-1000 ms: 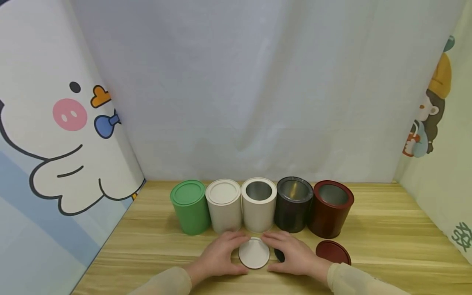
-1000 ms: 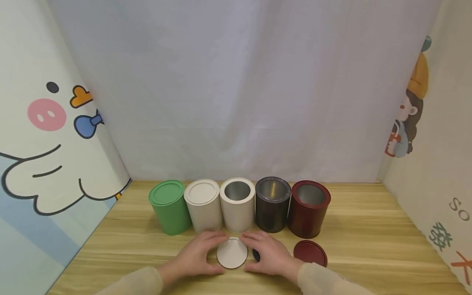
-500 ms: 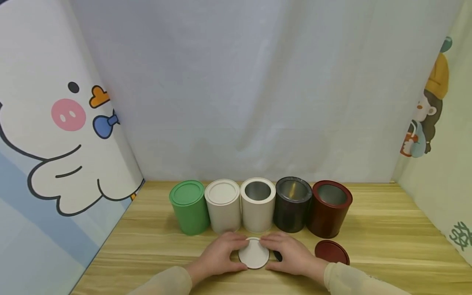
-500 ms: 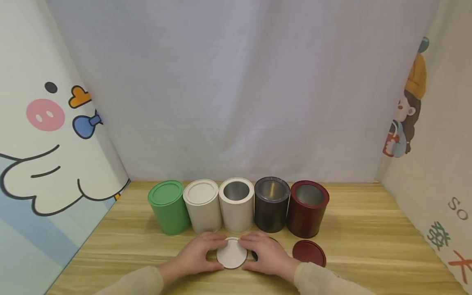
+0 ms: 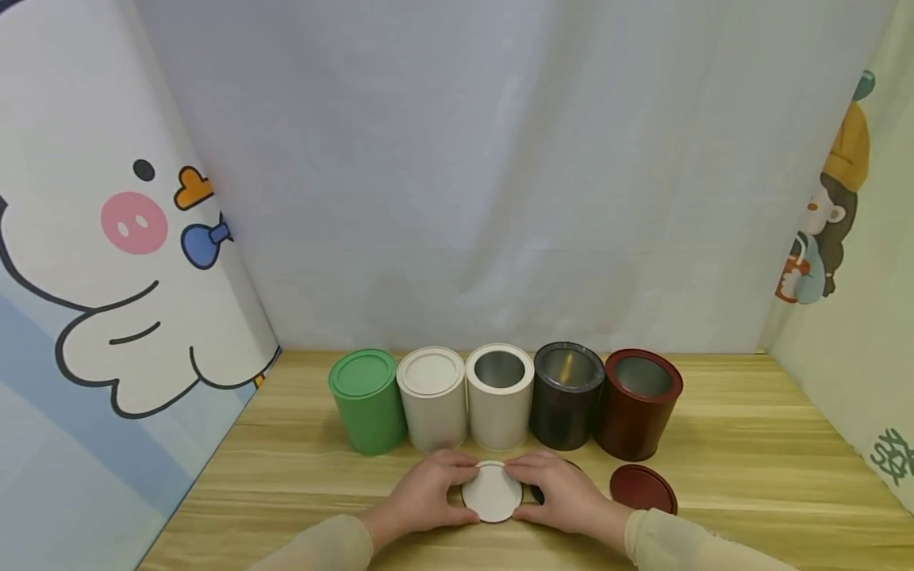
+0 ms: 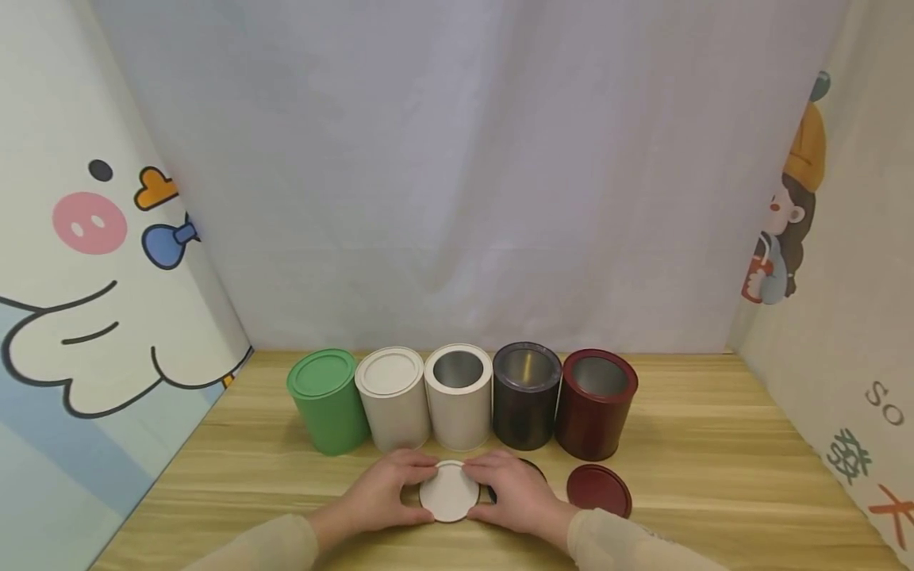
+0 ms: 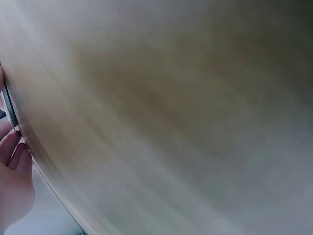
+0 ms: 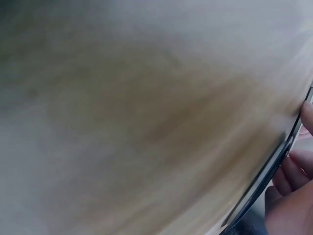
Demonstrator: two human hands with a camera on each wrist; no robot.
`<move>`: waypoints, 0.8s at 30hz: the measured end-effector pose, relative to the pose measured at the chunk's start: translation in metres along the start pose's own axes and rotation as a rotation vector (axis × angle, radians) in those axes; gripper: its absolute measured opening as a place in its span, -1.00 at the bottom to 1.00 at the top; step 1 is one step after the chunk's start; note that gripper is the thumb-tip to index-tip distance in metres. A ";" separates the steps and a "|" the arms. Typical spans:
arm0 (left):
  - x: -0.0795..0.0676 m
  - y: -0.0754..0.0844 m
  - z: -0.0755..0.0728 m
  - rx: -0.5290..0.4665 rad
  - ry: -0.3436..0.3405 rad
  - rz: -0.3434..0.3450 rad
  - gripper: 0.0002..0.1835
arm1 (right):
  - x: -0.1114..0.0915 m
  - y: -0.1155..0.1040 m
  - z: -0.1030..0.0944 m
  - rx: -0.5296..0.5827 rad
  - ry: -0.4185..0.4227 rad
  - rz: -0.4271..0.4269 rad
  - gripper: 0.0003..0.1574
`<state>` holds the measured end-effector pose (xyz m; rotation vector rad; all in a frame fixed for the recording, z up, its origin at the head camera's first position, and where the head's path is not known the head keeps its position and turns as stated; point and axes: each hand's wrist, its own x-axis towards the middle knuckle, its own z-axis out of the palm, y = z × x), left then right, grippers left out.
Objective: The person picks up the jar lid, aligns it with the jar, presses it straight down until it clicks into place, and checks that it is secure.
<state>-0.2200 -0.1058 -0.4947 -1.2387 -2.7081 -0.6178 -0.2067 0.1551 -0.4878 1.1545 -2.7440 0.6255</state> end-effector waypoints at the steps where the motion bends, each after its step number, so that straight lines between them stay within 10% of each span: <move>1: 0.000 0.000 0.000 -0.002 -0.001 -0.001 -0.37 | 0.000 0.000 0.000 0.001 -0.005 0.008 -0.30; 24: 0.001 0.004 -0.012 -0.130 0.055 -0.010 -0.35 | -0.007 0.002 -0.006 0.127 0.125 -0.062 -0.34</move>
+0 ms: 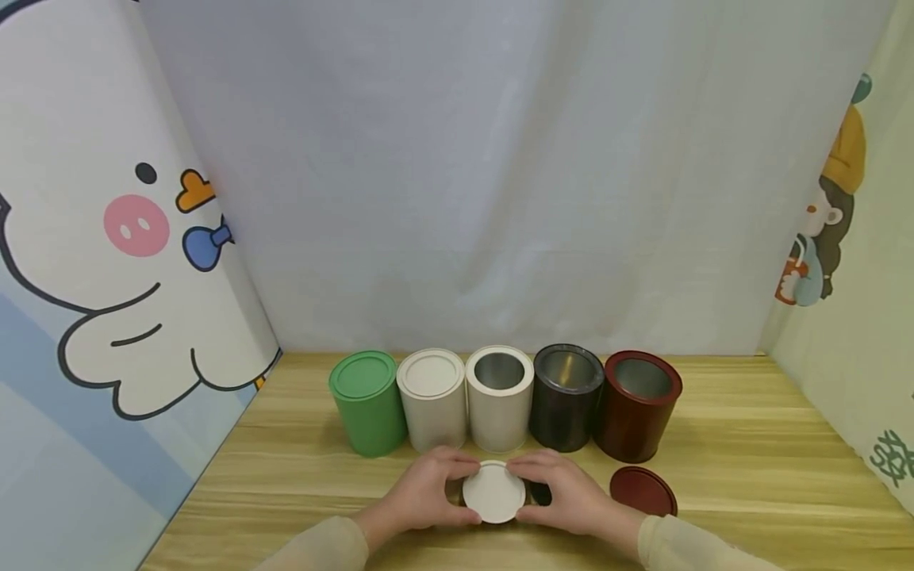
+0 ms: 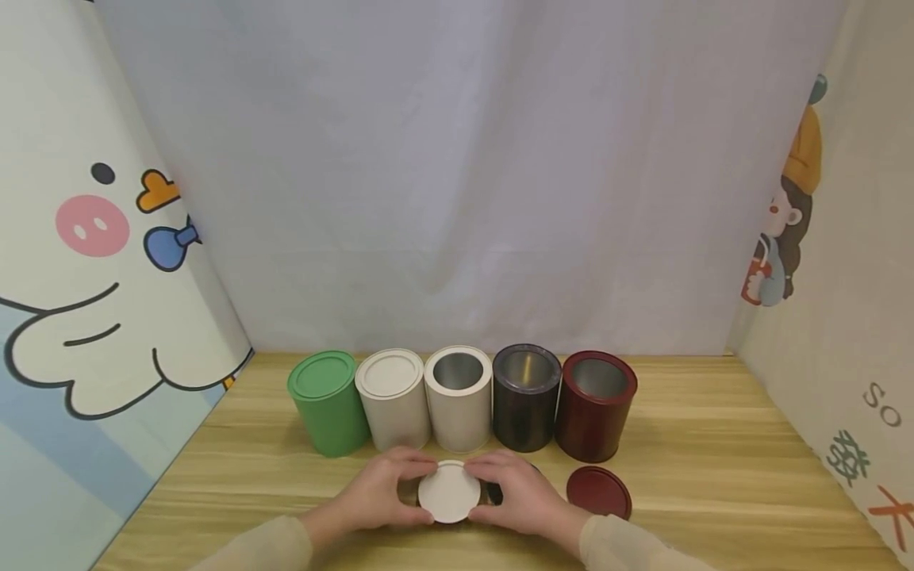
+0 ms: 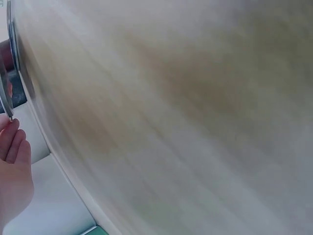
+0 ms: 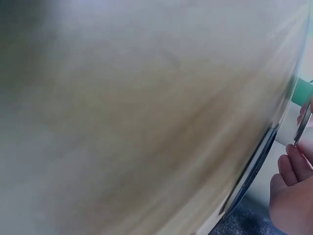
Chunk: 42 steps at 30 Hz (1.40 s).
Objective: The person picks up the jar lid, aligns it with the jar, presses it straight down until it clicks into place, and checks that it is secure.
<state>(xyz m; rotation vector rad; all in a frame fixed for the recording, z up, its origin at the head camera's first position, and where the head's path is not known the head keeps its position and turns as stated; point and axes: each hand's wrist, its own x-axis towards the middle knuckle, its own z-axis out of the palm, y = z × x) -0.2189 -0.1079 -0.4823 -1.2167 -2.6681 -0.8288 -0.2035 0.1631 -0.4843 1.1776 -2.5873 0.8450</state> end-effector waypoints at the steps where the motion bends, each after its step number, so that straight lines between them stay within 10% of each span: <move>1: 0.000 0.001 -0.001 -0.003 0.003 0.000 -0.35 | 0.000 0.000 -0.001 0.001 0.002 0.002 -0.34; 42: 0.023 0.029 -0.037 -0.047 0.230 0.103 -0.32 | 0.009 -0.017 -0.042 0.057 0.220 -0.027 -0.15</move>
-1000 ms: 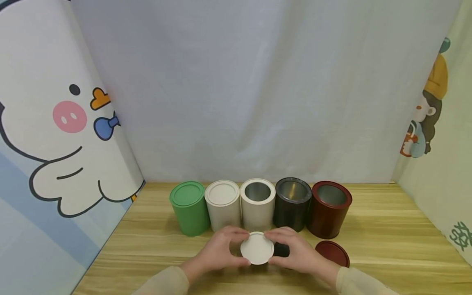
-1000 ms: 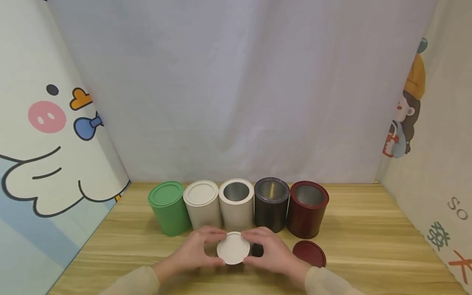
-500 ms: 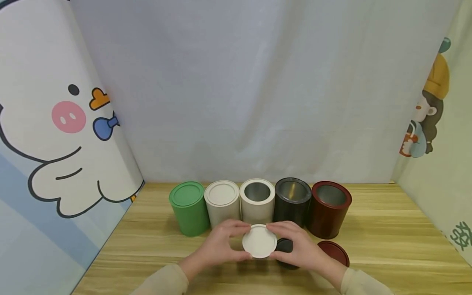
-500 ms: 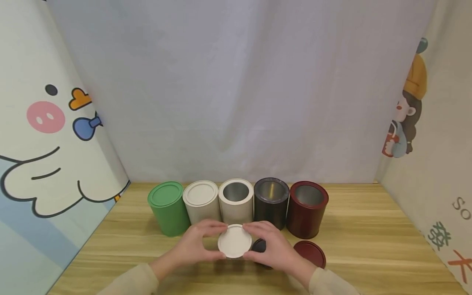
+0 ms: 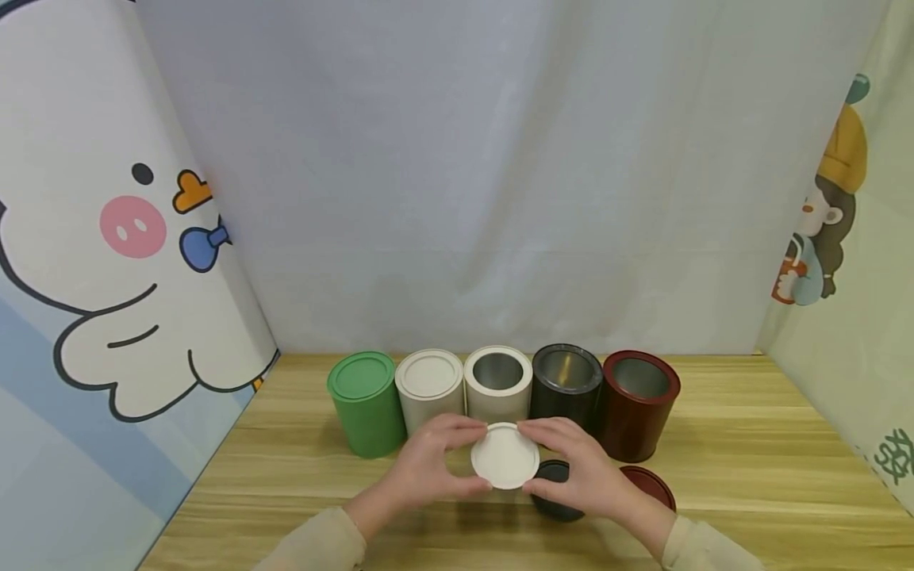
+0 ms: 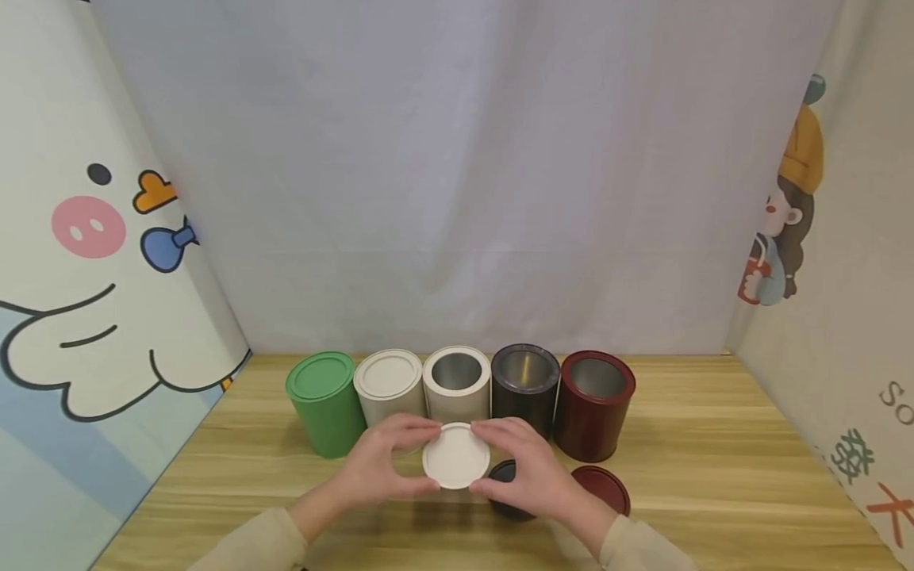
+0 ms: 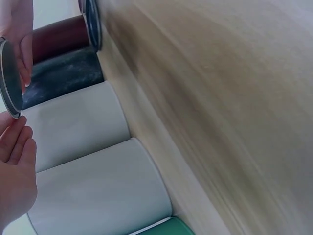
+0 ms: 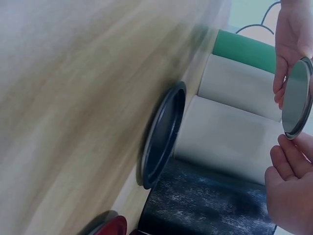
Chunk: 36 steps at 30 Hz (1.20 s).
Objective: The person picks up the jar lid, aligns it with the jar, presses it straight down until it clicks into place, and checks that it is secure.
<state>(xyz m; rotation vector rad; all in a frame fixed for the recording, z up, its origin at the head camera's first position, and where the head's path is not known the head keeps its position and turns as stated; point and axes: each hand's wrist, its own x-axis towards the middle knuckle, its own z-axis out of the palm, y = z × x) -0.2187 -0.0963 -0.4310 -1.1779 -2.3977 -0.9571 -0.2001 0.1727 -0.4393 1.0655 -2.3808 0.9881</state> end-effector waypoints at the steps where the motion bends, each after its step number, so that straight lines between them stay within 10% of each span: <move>1: 0.001 0.000 -0.001 0.003 0.003 0.004 -0.32 | 0.001 0.000 -0.001 0.000 0.002 -0.002 -0.15; 36: 0.049 -0.002 -0.039 0.043 -0.054 -0.097 -0.35 | 0.049 0.005 -0.032 -0.013 -0.072 0.060 -0.21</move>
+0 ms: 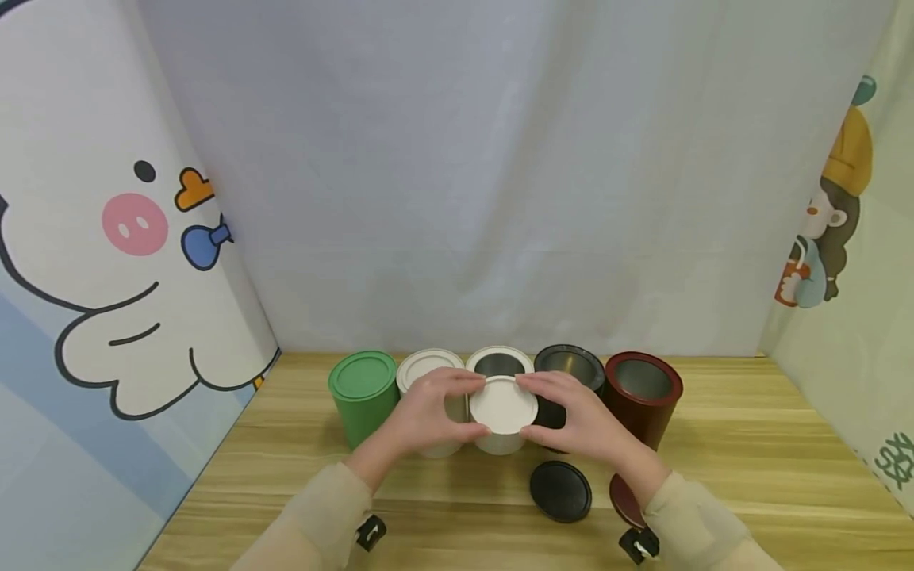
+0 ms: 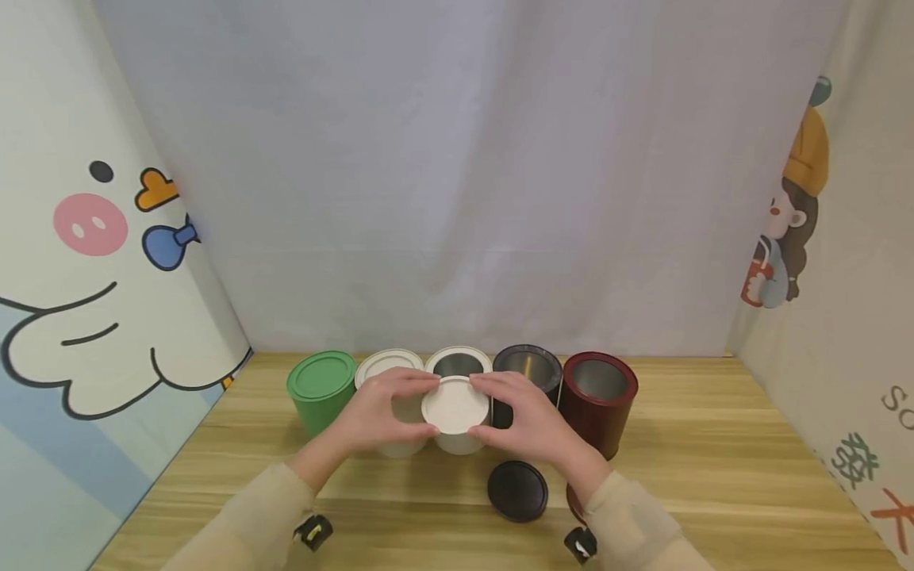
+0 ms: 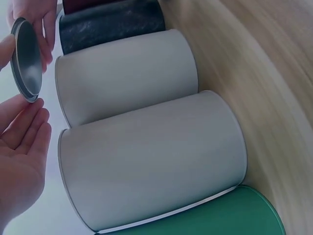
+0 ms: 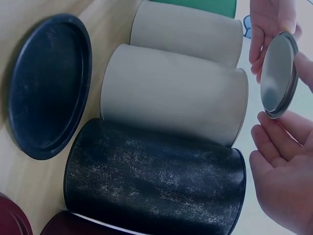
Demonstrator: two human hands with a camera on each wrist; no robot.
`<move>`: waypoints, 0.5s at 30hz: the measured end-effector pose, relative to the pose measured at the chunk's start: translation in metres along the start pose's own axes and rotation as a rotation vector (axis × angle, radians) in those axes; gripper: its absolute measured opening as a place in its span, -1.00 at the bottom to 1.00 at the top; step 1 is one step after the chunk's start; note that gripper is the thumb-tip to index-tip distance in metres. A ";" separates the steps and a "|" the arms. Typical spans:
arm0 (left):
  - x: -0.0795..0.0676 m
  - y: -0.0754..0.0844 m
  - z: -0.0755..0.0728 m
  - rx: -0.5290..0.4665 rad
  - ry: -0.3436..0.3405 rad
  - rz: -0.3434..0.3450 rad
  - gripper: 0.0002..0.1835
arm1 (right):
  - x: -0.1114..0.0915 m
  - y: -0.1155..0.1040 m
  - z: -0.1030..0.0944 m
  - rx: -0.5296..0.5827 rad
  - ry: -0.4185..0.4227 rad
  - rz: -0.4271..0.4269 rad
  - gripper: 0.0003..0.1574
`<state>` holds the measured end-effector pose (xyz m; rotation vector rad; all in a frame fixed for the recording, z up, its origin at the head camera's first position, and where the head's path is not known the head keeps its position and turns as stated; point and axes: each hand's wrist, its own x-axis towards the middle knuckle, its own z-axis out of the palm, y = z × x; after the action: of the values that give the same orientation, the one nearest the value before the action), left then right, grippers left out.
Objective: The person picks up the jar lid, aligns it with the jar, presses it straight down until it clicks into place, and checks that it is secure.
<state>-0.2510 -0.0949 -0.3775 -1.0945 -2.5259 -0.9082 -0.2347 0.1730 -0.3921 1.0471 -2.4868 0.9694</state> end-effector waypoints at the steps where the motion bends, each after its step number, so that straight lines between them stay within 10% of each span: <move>1: 0.001 -0.001 0.000 0.005 0.001 0.002 -0.35 | 0.001 0.001 0.000 0.002 -0.006 0.010 -0.21; 15: 0.021 -0.017 -0.005 0.007 -0.028 -0.011 -0.34 | 0.020 0.013 -0.005 -0.015 -0.021 0.027 -0.22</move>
<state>-0.2773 -0.0949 -0.3719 -1.0993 -2.5581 -0.8920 -0.2582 0.1725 -0.3857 1.0270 -2.5279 0.9504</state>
